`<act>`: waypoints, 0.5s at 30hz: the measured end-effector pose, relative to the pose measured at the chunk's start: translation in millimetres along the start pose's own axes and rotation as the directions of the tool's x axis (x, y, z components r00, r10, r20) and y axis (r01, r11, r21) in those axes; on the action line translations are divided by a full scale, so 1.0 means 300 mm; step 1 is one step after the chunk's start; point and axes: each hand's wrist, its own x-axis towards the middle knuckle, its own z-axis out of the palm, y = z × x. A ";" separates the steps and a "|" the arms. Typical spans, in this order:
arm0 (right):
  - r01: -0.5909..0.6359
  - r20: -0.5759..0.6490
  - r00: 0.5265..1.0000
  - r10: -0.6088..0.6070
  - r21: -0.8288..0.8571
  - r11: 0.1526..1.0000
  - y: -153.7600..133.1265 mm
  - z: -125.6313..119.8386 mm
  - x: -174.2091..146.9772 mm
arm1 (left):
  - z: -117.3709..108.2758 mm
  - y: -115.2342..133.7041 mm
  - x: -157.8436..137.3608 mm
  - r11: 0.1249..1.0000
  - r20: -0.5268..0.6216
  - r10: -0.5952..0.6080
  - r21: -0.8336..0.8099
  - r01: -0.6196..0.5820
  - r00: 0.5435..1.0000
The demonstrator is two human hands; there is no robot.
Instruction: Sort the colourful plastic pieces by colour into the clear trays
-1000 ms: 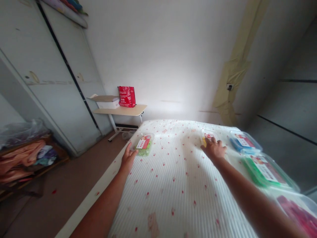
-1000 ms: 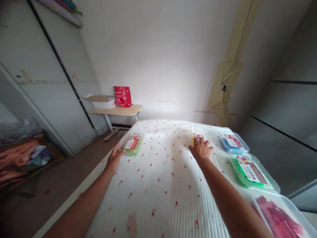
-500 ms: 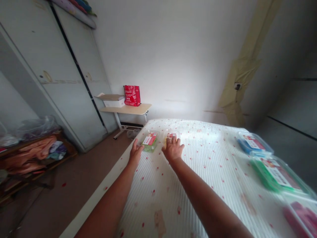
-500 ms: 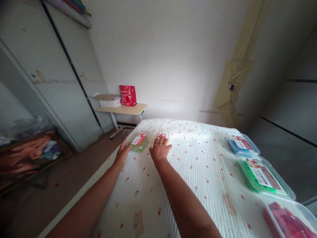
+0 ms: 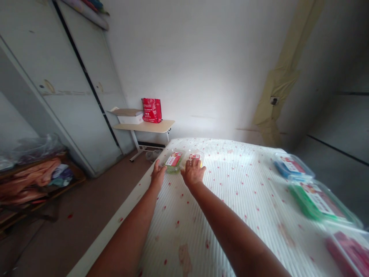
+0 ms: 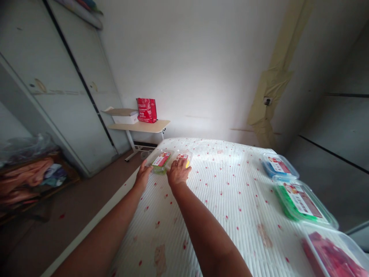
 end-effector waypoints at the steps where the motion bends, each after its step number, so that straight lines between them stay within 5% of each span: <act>1: 0.004 0.004 1.000 -0.004 0.004 1.000 0.000 0.002 0.005 | 0.001 -0.002 0.004 1.000 -0.003 0.011 0.009 -0.011 1.000; 9: 0.103 0.040 0.994 -0.104 0.025 0.994 0.065 -0.041 -0.021 | -0.007 -0.014 0.009 0.992 -0.030 0.023 0.128 -0.019 0.999; 12: 0.147 0.011 0.989 -0.147 -0.057 0.987 0.169 -0.146 -0.044 | -0.012 -0.008 -0.004 0.990 -0.048 0.051 0.135 -0.045 0.998; 15: -0.006 0.000 1.000 0.007 -0.163 0.987 0.369 -0.300 -0.064 | -0.018 0.000 -0.015 0.992 -0.043 0.061 0.109 -0.056 0.997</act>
